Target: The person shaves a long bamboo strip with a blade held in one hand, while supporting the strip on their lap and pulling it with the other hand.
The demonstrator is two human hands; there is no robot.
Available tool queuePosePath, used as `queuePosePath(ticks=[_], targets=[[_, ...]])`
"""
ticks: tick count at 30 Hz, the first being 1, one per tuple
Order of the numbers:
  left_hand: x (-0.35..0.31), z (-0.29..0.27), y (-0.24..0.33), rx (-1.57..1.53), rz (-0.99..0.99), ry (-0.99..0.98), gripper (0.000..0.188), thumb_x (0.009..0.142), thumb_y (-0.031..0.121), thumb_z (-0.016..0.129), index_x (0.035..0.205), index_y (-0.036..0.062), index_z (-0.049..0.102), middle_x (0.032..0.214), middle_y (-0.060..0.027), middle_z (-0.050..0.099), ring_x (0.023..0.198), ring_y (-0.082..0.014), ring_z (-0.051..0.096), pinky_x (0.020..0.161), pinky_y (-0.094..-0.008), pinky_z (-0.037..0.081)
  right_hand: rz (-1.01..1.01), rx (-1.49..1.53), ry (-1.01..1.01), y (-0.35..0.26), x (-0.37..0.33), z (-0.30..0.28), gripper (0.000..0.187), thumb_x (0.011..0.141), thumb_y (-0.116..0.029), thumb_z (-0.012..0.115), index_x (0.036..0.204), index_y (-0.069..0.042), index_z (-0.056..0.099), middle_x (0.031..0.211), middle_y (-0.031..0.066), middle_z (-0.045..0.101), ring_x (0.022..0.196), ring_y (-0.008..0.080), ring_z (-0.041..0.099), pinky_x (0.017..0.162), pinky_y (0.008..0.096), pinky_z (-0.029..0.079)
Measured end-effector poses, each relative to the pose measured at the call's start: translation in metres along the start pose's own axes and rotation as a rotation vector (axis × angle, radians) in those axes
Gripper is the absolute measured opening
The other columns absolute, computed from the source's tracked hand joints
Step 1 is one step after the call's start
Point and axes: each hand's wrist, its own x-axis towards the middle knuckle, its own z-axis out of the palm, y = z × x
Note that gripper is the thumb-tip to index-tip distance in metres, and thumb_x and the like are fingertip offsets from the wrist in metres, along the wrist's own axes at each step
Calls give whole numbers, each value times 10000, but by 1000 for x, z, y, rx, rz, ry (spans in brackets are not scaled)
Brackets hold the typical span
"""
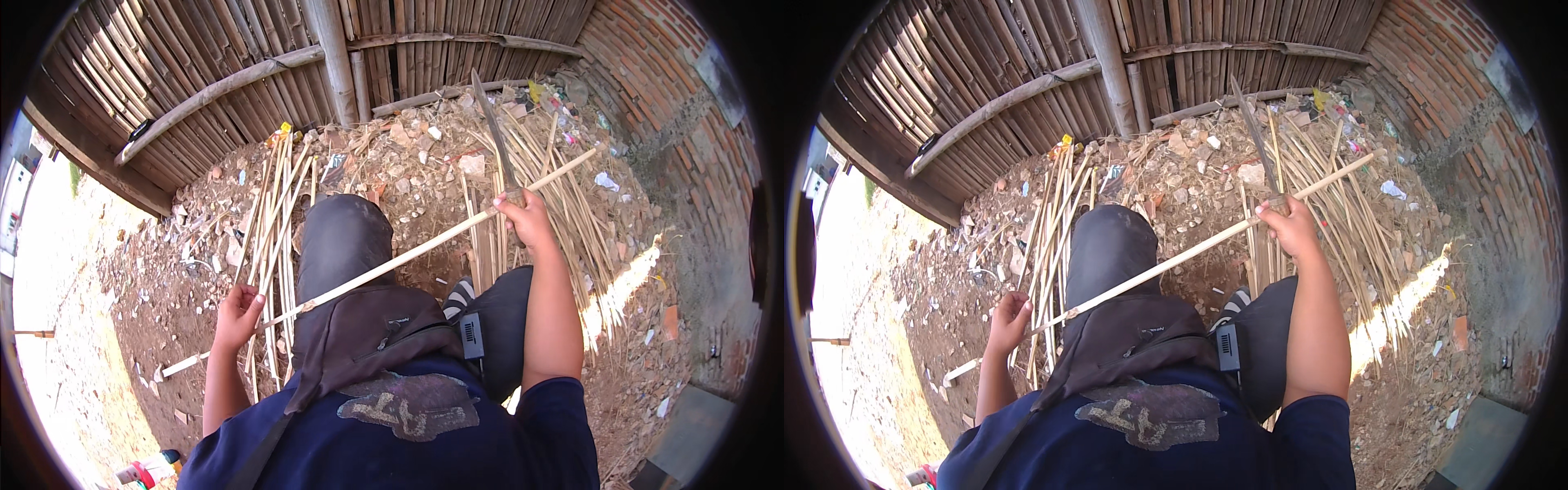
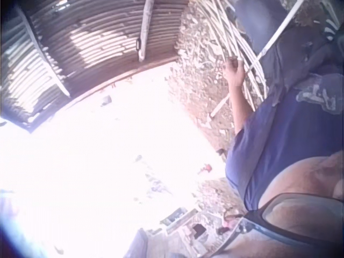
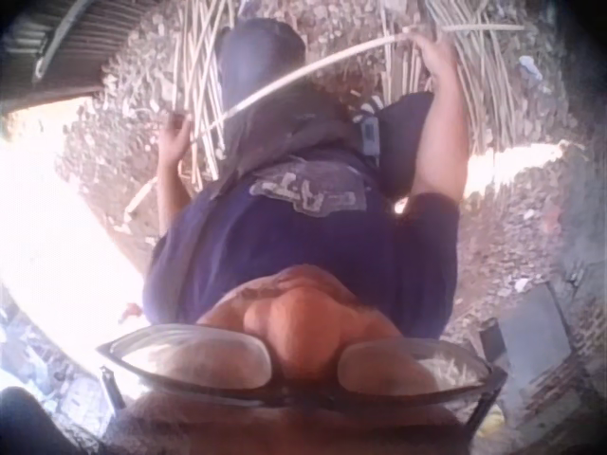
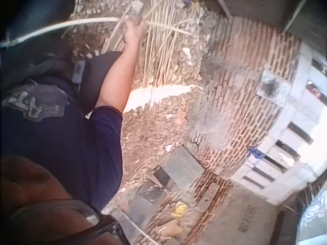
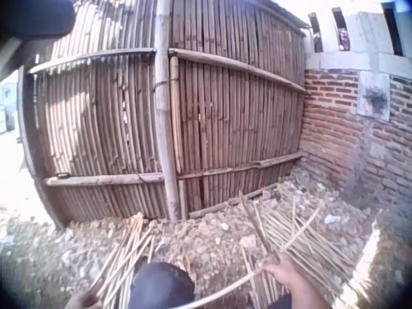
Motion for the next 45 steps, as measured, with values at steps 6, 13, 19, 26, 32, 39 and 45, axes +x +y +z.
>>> queuePosePath(ticks=[6, 13, 19, 26, 32, 39, 45], targets=[[-22, 18, 74, 440, 198, -196, 351, 892, 374, 733, 873, 29, 674, 750, -184, 656, 715, -386, 665, 644, -461, 518, -28, 23, 56, -14, 1, 10, 220, 848, -169, 783, 992, -50, 667, 830, 9, 667, 585, 66, 525, 530, 237, 430], [13, 49, 74, 397, 325, -15, 303, 941, 260, 668, 749, 36, 600, 723, -148, 613, 647, -374, 623, 576, -469, 479, -39, -28, 151, -12, 8, -7, 288, 856, -198, 789, 1058, -21, 685, 825, 39, 696, 627, 97, 598, 587, 268, 481], [56, 56, 96, 395, 437, 6, 314, 925, 237, 687, 713, 40, 567, 641, -155, 579, 584, -378, 595, 537, -471, 454, -118, -407, 72, -13, 8, -12, 462, 826, -257, 826, 1193, -25, 670, 1094, 109, 727, 1034, 216, 664, 925, 350, 500], [81, 66, 97, 491, 437, -93, 364, 937, 318, 664, 715, 50, 554, 649, -186, 600, 604, -418, 610, 538, -502, 456, -210, -600, 1, -37, -13, -7, 469, 792, -345, 813, 1154, -98, 646, 891, 168, 694, 868, 363, 684, 764, 445, 525], [89, 81, 98, 503, 454, -144, 350, 969, 304, 608, 746, 46, 525, 648, -210, 584, 613, -448, 593, 566, -538, 450, -142, -760, -181, -44, -24, -4, 436, 818, -408, 764, 1142, -140, 651, 868, 168, 689, 876, 377, 683, 738, 485, 524], [74, 90, 96, 557, 452, 45, 326, 956, 291, 609, 755, 43, 542, 683, -206, 591, 628, -445, 590, 572, -540, 442, -154, -723, -310, -48, -17, -2, 436, 835, -369, 749, 1167, -103, 653, 980, 202, 701, 960, 393, 679, 839, 492, 532], [48, 85, 110, 615, 435, 212, 332, 924, 275, 633, 716, 45, 516, 642, -187, 559, 575, -424, 571, 526, -521, 432, -250, -633, -380, -14, 3, -2, 434, 812, -354, 768, 1134, -85, 658, 1020, 206, 690, 998, 398, 656, 852, 483, 524]])
